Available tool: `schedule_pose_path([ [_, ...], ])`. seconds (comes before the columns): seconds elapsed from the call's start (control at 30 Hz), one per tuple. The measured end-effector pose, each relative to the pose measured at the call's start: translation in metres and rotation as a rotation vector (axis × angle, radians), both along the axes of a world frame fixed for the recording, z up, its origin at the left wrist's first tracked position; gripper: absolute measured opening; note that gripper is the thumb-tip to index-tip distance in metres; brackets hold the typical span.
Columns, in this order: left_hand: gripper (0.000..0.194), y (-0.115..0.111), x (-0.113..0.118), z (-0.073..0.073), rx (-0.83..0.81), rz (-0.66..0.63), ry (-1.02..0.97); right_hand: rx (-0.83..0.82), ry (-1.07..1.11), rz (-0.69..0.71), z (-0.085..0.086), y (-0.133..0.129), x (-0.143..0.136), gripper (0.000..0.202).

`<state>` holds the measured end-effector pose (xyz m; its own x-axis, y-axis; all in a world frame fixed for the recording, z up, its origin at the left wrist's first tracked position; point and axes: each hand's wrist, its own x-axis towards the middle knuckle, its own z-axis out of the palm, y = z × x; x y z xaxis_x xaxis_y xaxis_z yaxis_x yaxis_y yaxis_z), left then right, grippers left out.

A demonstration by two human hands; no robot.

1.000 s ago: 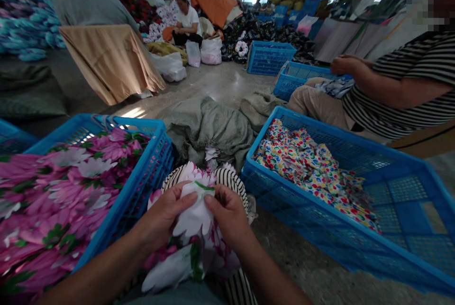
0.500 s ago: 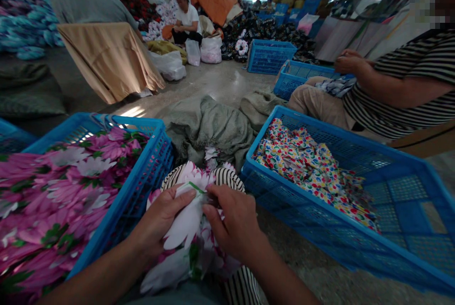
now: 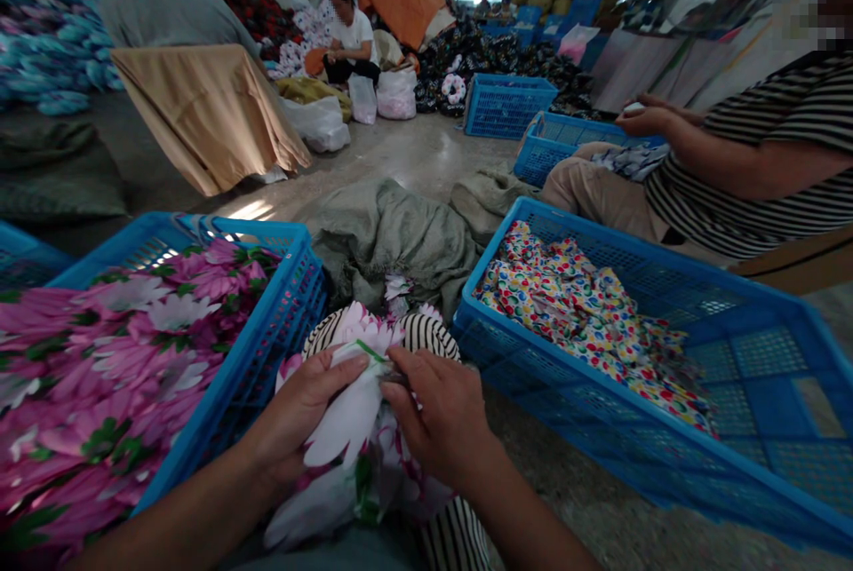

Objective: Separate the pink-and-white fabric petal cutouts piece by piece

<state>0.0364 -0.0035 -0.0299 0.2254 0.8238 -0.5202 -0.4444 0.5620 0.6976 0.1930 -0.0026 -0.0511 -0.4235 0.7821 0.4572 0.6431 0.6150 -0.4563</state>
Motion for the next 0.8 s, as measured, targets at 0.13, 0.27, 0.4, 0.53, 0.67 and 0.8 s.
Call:
schedule_pose_path([
  [0.13, 0.019, 0.000, 0.001, 0.001, 0.020, -0.008, -0.008, -0.009, -0.005, -0.009, 0.001, 0.000, -0.001, 0.026],
  [0.27, 0.016, -0.003, 0.001, 0.003, 0.047, -0.028, 0.000, -0.032, 0.020, 0.012, 0.001, 0.001, -0.002, 0.024],
  [0.4, 0.019, -0.005, -0.001, 0.001, 0.045, -0.041, 0.028, -0.107, 0.129, 0.027, 0.000, 0.002, -0.001, 0.022],
  [0.53, 0.023, -0.005, -0.003, -0.002, 0.121, -0.101, 0.092, -0.303, 0.425, -0.070, 0.004, 0.006, 0.002, 0.022],
  [0.67, 0.021, -0.003, -0.004, 0.002, 0.292, -0.212, 0.291, -0.480, 0.561, -0.007, 0.012, 0.005, -0.001, 0.024],
  [0.8, 0.016, 0.000, -0.006, 0.006, 0.511, -0.308, 0.496, -0.522, 0.482, 0.073, 0.017, 0.006, -0.010, 0.009],
])
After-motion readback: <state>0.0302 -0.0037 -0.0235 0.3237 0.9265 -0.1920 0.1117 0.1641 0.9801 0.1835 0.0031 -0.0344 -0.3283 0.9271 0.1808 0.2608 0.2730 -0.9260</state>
